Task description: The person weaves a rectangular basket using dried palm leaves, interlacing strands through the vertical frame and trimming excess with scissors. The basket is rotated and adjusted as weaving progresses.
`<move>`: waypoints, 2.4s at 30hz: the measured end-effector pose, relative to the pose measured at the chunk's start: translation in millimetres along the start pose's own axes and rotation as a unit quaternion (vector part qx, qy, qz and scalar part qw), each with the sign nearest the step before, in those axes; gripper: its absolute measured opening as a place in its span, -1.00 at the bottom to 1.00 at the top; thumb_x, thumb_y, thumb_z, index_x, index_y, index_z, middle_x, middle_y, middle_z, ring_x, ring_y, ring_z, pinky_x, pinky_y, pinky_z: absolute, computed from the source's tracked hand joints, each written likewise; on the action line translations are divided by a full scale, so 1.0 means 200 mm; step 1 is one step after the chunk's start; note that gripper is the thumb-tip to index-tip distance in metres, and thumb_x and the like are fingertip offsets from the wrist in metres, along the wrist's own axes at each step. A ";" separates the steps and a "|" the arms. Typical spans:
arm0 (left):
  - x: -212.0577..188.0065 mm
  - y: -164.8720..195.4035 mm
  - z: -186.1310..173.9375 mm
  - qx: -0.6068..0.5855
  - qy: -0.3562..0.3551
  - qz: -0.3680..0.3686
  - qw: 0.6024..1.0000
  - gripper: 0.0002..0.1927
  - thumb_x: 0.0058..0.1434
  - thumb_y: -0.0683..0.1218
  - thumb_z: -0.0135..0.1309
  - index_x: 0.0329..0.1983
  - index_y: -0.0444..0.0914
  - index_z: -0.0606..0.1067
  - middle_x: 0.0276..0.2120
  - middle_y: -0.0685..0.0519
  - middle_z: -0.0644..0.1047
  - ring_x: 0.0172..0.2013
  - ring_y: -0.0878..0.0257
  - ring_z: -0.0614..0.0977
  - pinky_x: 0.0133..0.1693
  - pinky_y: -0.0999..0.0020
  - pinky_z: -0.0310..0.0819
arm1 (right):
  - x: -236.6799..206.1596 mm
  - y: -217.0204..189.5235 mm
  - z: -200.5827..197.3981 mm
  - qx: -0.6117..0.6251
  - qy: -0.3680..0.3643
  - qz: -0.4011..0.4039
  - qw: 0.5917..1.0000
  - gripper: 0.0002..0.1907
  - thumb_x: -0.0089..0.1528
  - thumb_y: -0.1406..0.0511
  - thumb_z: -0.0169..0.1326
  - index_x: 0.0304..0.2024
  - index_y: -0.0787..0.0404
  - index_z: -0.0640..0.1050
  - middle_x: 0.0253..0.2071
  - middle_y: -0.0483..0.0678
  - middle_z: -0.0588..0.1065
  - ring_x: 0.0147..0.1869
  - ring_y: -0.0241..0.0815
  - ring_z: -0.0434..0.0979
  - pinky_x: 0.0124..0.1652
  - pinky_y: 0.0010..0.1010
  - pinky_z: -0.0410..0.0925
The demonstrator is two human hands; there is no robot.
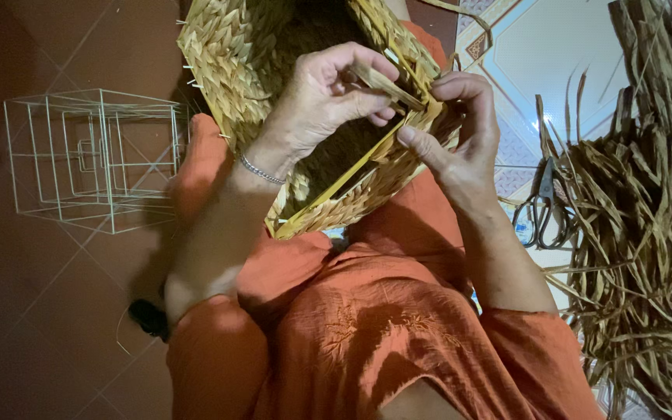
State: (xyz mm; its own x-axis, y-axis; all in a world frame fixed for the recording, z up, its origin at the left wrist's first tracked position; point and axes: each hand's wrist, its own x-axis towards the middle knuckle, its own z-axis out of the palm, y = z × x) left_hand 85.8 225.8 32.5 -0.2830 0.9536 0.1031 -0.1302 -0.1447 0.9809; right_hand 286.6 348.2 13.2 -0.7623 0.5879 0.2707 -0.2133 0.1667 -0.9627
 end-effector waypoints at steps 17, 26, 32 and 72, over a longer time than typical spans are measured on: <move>0.03 -0.07 0.01 -0.019 0.024 -0.021 0.999 -0.83 0.35 -0.32 0.16 -0.01 -0.38 0.52 -0.17 0.02 0.62 -0.24 0.32 0.69 -0.18 0.40 0.69 | 0.12 0.02 -0.02 0.047 -0.036 0.058 0.997 -0.50 0.20 0.52 0.36 -0.01 0.20 0.32 -0.05 -0.13 0.36 0.04 -0.32 0.43 0.10 -0.50 0.42; 0.05 -0.09 0.00 -0.049 0.047 -0.006 0.998 -0.81 0.36 -0.33 0.18 0.02 -0.40 0.54 -0.17 -0.03 0.65 -0.19 0.29 0.71 -0.11 0.37 0.70 | 0.09 0.03 -0.07 -0.017 -0.055 0.018 0.998 -0.53 0.27 0.36 0.34 0.06 0.20 0.33 0.03 -0.10 0.34 0.07 -0.31 0.40 0.07 -0.47 0.37; 0.04 -0.10 -0.02 -0.078 0.053 -0.013 0.995 -0.80 0.36 -0.34 0.11 0.03 -0.38 0.54 -0.16 -0.04 0.65 -0.20 0.28 0.72 -0.12 0.37 0.72 | 0.06 0.07 -0.02 -0.168 -0.001 -0.059 0.984 -0.57 0.25 0.38 0.29 0.02 0.22 0.32 0.00 -0.06 0.32 -0.03 -0.30 0.33 -0.05 -0.48 0.32; 0.11 -0.10 -0.01 -0.073 -0.034 -0.054 0.995 -0.76 0.28 -0.32 0.19 0.01 -0.35 0.54 -0.21 0.10 0.61 -0.21 0.42 0.63 -0.11 0.48 0.61 | 0.05 -0.04 -0.01 -0.249 0.037 -0.164 0.954 -0.74 0.28 0.51 0.31 -0.09 0.24 0.49 0.03 0.06 0.49 0.06 -0.06 0.49 0.01 -0.35 0.38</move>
State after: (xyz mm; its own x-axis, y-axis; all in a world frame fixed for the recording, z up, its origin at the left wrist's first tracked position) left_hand 80.5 249.3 14.4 -0.1959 0.9805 0.0148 -0.2944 -0.0732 0.9529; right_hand 282.8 354.6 24.3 -0.6552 0.4910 0.5741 -0.1025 0.6952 -0.7115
